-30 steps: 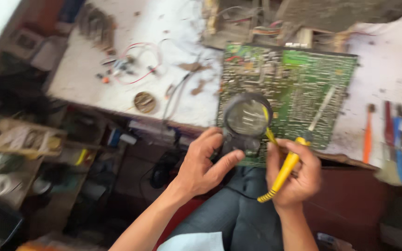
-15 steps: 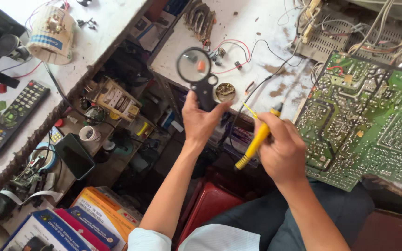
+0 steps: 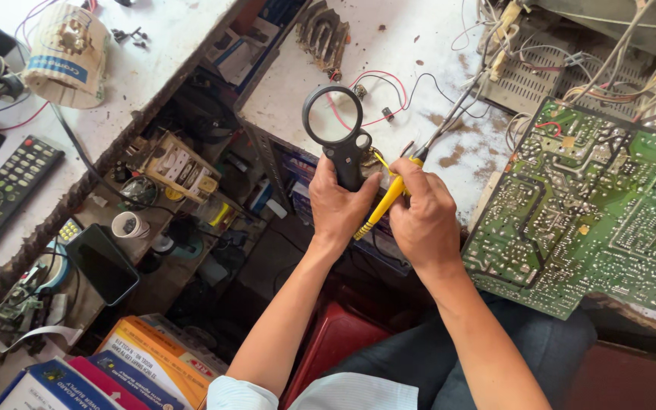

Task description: The person uses a magnifying glass to closely view a green circuit board while holding a yellow soldering iron. They repeatedly touch the soldering iron to various points on the board, likely to reflow solder or repair connections, while maintaining a steady view through the magnifier.

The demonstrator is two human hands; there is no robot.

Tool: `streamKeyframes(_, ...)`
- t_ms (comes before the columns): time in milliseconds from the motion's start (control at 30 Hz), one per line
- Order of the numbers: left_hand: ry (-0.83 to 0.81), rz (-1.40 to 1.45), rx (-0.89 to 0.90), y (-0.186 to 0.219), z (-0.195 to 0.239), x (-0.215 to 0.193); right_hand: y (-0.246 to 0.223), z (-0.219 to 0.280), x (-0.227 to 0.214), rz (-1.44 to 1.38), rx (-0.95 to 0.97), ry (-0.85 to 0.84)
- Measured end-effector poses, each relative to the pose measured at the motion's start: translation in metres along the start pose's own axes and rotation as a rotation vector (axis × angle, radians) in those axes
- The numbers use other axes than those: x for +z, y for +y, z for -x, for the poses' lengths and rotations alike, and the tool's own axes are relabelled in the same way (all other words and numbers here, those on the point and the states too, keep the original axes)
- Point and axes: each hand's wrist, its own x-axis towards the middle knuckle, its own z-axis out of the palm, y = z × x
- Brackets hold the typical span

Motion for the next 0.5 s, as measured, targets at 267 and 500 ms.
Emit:
streamKeyframes(267, -0.016, 0.010, 0.026, 0.003, 0.001, -0.001, -0.005, 0.025, -0.043, -0.172, 0.115, 0.175)
streamKeyframes(500, 0.027, -0.013, 0.062, 0.011, 0.021, 0.000, 0.010, 0.088, -0.104, -0.424, 0.210, 0.400)
